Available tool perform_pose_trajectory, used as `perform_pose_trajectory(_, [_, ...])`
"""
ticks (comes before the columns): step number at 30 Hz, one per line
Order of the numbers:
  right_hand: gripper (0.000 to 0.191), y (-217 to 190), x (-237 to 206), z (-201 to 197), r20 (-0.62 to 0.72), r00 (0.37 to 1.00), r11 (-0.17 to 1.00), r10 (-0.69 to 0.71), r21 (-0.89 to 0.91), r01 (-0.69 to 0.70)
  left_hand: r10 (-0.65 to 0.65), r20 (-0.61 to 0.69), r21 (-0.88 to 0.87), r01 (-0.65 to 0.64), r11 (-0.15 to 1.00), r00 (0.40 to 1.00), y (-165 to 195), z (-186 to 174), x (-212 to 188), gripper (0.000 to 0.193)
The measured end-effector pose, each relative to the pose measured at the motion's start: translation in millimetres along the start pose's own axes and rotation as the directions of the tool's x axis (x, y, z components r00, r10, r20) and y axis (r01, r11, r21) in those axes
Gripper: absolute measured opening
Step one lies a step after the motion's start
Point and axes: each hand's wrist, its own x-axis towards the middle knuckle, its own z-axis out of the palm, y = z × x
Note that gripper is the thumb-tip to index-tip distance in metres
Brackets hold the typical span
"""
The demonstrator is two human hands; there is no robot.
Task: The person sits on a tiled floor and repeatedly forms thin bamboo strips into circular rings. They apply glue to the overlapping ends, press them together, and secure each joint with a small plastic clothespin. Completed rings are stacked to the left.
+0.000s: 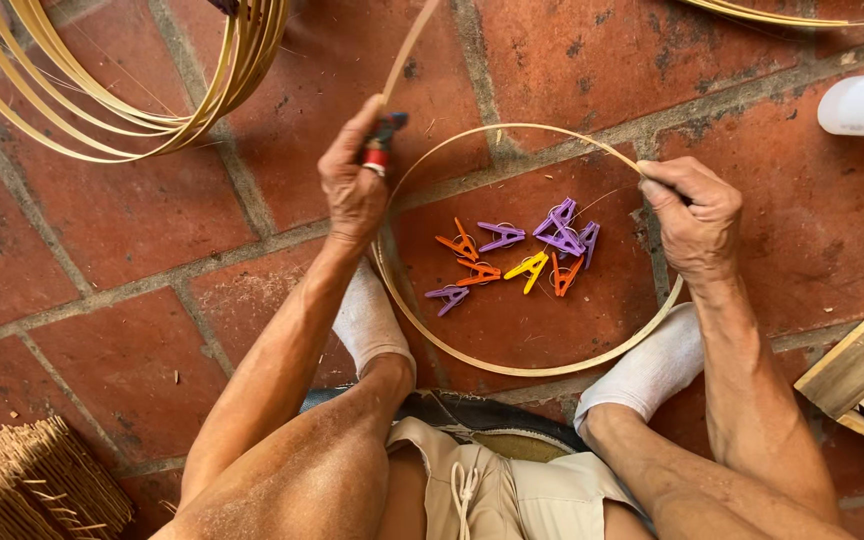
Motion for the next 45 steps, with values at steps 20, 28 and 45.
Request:
perform_pose_trajectory(20, [0.011,-37.9,2.5,24.3,0.056,0.994,0.996,0.093,-0.006,-0.093,-0.386,0.889,0.297,0.331,0.895,0.247,106.0,106.2,90.5,0.032])
perform_pose_trajectory(28, [0.019,-39.5,-1.3,16.3,0.139,0.879,0.871,0.457,0.130,-0.474,-0.389,0.892,0.370,0.122,0.921,0.232,128.9,124.5,91.4,0.015])
perform_pose_trajectory(45, [0.009,-6.2,10.1,9.8,-0.125,0.871,0.829,0.475,0.396,-0.395,-0.254,0.613,0.029,0.300,0.953,0.748,107.7,107.3,107.1,0.022])
